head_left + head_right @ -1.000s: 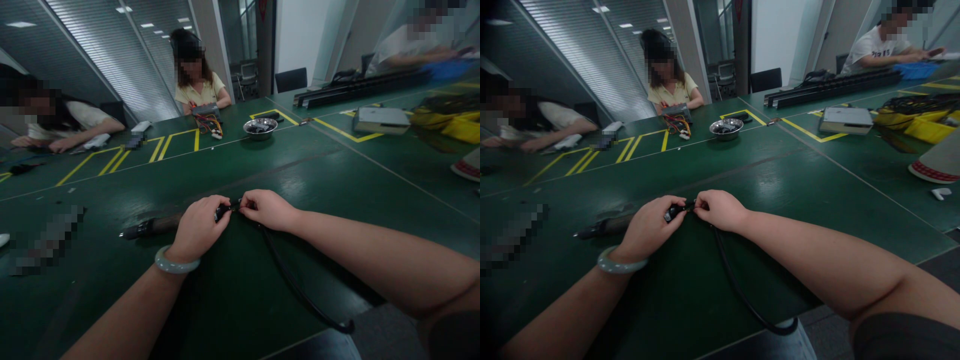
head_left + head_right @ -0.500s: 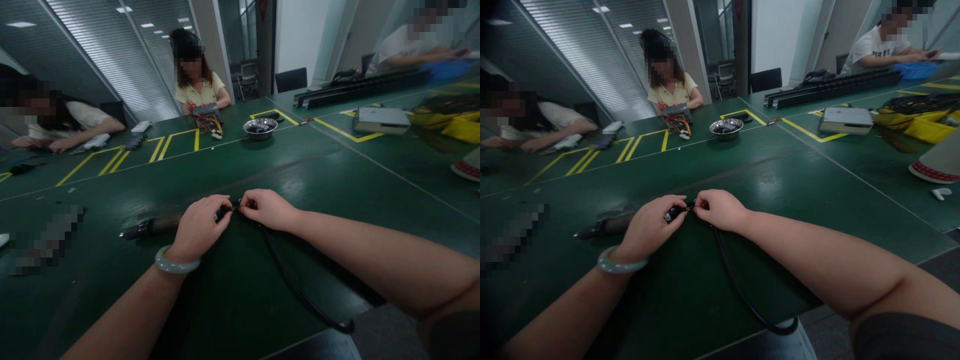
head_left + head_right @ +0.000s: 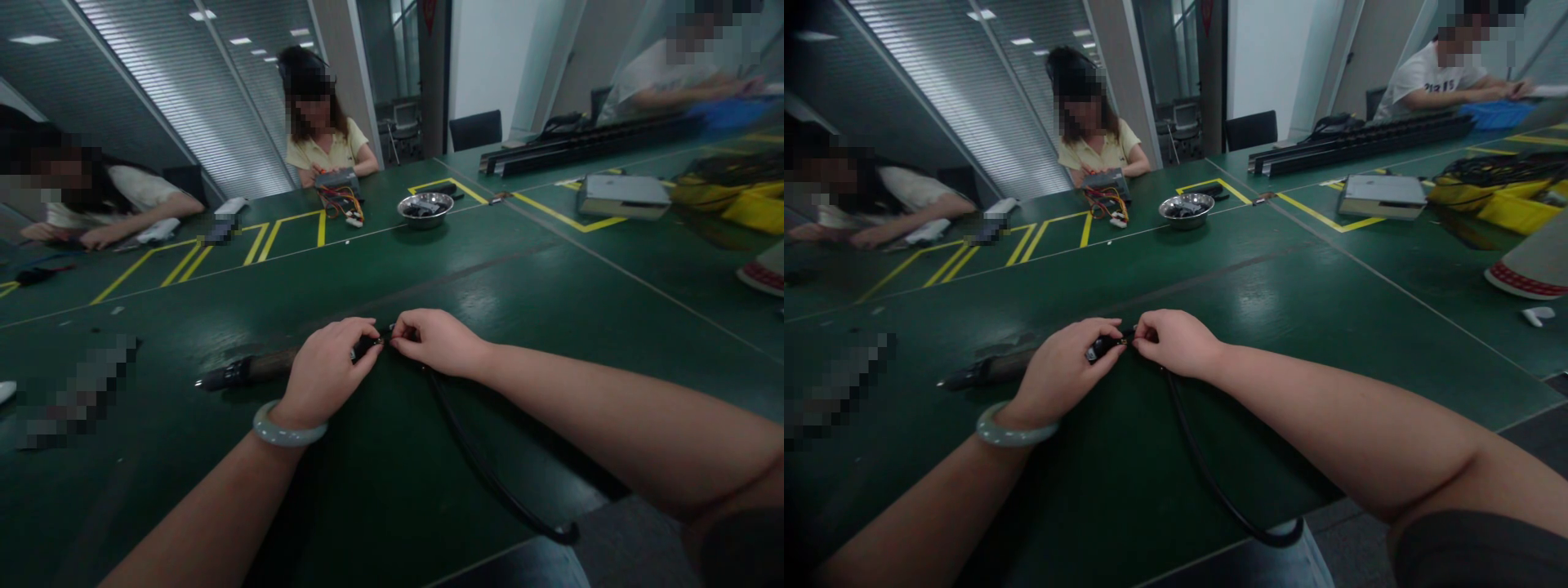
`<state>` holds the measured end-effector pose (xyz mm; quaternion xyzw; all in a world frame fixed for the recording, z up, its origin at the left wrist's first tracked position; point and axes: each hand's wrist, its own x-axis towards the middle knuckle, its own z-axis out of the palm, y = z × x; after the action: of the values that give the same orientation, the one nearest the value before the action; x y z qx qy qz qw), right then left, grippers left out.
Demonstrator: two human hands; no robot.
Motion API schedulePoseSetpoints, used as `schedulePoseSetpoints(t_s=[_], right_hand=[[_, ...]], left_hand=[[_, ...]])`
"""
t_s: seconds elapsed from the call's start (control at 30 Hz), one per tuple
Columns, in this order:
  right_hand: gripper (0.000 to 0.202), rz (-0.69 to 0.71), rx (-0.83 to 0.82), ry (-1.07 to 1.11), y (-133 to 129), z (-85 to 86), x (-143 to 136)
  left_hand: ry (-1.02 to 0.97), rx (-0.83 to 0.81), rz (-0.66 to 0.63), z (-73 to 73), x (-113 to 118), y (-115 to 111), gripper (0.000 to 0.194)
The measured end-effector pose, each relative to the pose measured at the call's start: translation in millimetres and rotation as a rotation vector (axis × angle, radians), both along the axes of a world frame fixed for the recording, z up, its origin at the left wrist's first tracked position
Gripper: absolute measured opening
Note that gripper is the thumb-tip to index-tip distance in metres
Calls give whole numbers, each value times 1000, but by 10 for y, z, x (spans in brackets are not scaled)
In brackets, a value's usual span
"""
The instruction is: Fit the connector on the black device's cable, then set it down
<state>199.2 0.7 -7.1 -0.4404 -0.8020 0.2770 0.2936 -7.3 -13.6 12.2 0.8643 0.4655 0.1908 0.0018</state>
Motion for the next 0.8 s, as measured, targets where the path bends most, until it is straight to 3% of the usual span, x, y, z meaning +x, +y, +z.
schedulePoseSetpoints(t_s=[0.43,0.63,0.8], right_hand=[[7,5,5,-8,-1,7,-5],[7,-2,1,-17,-8,25,-4],[6,-2,-7,-24,-5,27,-8]], left_hand=[[8,-11,-33,9,-3,1,19],[-15,4,20,-11,2,0,27],[-11,-5,18,-9,0,-6,19]])
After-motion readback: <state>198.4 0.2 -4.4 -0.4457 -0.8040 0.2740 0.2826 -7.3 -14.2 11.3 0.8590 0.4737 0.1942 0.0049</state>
